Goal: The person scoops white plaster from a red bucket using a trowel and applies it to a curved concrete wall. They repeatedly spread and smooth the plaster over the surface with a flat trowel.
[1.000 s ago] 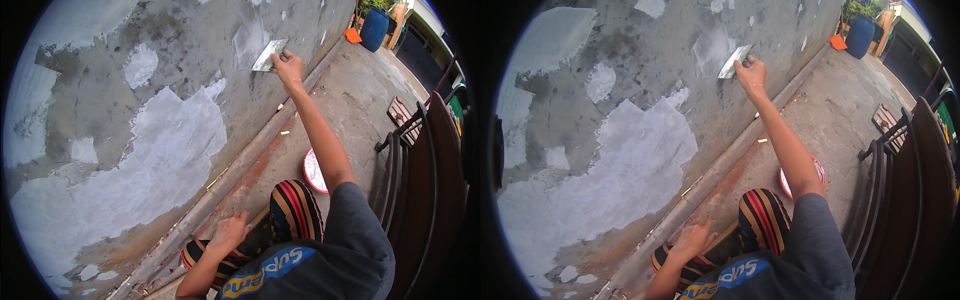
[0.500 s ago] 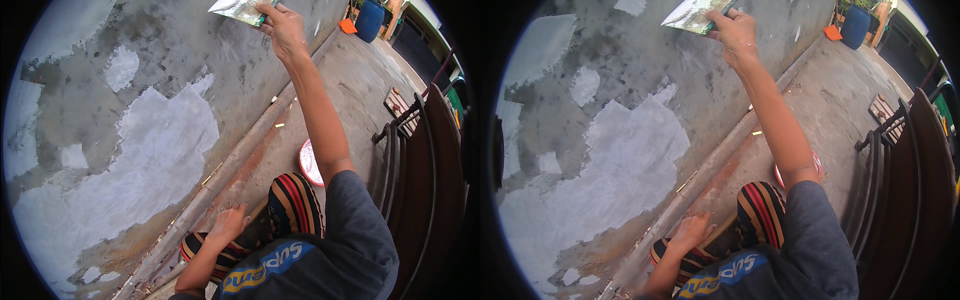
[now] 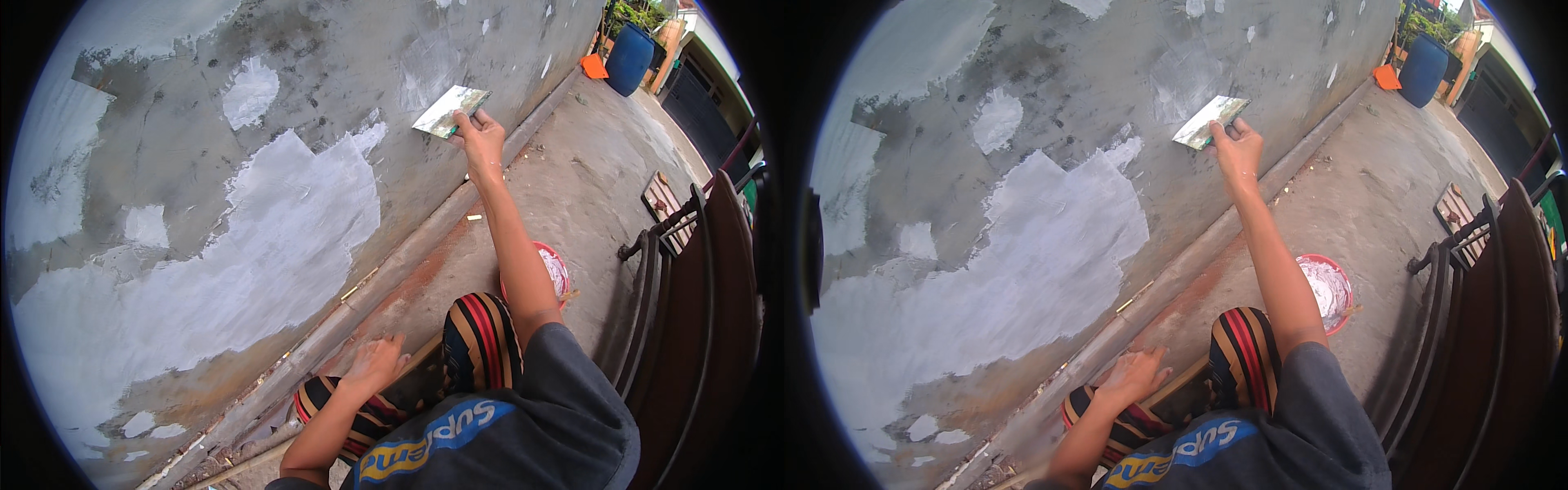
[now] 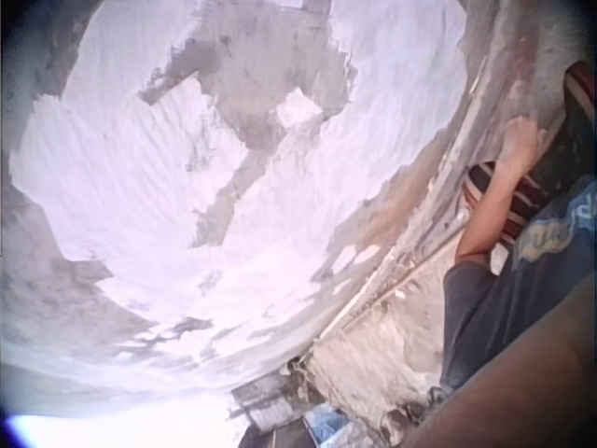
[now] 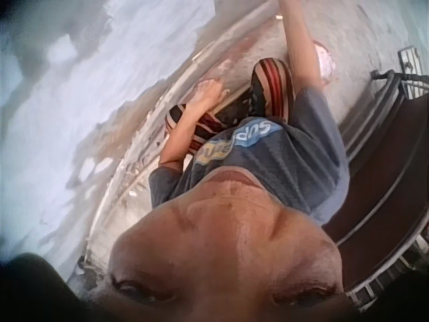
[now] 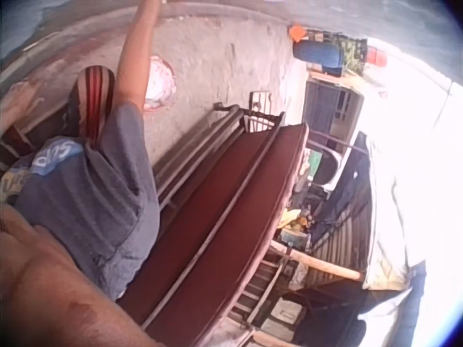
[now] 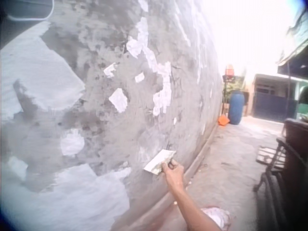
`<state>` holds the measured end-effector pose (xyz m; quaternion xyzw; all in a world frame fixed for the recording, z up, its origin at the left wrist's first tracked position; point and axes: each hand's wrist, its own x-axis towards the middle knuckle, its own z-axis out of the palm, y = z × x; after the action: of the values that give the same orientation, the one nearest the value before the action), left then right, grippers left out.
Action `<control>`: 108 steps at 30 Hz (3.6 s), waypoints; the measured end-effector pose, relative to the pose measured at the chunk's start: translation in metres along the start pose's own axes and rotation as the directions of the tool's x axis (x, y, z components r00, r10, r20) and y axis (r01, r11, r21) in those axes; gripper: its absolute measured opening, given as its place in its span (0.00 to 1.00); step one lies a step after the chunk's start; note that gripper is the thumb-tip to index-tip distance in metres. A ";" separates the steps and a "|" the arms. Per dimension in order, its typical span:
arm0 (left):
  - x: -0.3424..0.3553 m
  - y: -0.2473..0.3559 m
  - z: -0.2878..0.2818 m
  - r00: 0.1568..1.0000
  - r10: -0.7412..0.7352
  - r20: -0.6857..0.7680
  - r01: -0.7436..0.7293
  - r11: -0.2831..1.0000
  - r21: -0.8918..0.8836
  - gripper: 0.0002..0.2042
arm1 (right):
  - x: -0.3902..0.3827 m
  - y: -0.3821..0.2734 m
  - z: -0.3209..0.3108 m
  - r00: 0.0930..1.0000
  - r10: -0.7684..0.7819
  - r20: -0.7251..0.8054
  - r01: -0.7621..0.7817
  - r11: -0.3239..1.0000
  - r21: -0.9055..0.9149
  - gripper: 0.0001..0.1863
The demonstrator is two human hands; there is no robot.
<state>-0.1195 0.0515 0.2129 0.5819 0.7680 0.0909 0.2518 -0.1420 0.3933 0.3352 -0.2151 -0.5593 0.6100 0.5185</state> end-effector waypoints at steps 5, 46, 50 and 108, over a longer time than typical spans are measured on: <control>-0.011 -0.001 -0.007 1.000 -0.015 0.013 0.015 0.999 -0.031 0.21 | 0.016 -0.045 0.034 0.996 -0.070 0.063 0.067 0.996 0.052 0.16; -0.020 0.005 0.011 0.999 -0.048 -0.015 0.048 0.998 -0.042 0.20 | -0.056 -0.051 0.084 0.318 -0.787 0.528 0.899 0.074 -0.431 0.31; -0.011 0.007 0.004 0.995 -0.051 0.083 0.051 0.999 0.002 0.19 | -0.094 -0.022 0.081 0.256 -0.735 0.628 0.950 0.070 -0.306 0.30; -0.052 -0.032 0.010 0.979 0.146 -0.142 -0.161 0.981 -0.103 0.21 | -0.046 -0.134 0.130 0.924 -0.378 0.054 0.363 0.915 0.177 0.10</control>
<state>-0.1321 -0.0083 0.2050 0.6168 0.7293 0.1927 0.2248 -0.1823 0.2711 0.4782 -0.0350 -0.5599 0.5534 0.6156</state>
